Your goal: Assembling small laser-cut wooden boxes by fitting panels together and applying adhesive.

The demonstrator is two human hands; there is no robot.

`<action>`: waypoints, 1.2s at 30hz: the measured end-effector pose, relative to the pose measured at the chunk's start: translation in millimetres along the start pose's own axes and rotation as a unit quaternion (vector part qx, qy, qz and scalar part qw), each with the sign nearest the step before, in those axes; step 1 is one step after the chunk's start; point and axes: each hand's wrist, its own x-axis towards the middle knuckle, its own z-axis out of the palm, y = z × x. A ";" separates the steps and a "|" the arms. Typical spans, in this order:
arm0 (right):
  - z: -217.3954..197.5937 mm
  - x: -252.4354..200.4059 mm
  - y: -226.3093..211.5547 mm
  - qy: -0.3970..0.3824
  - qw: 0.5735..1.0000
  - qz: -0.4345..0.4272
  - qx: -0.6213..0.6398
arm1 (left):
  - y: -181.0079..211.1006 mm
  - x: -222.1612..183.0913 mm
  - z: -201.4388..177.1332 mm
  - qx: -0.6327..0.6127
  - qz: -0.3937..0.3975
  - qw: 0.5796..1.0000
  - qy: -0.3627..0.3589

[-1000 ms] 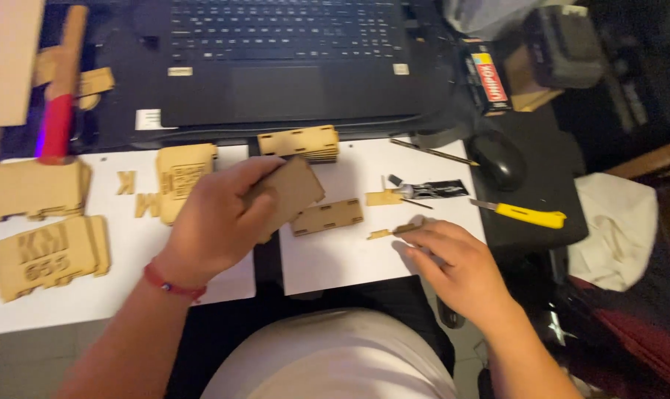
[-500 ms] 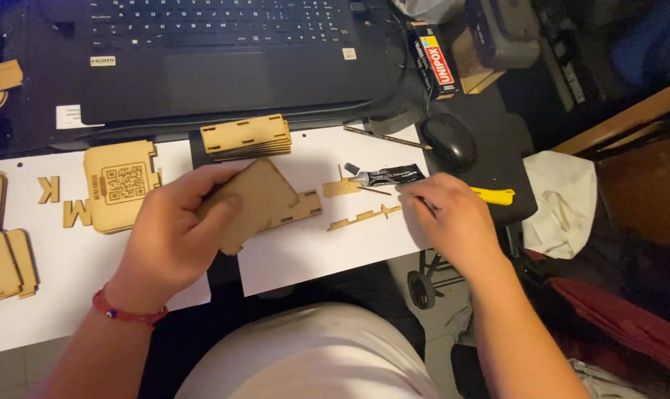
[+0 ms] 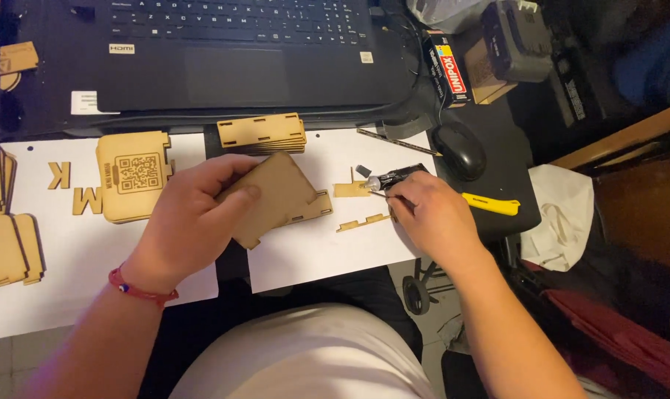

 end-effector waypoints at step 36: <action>22.1 -3.0 -39.4 0.047 0.993 0.087 -0.058 | -11.2 -9.6 -14.0 0.006 0.041 0.999 0.019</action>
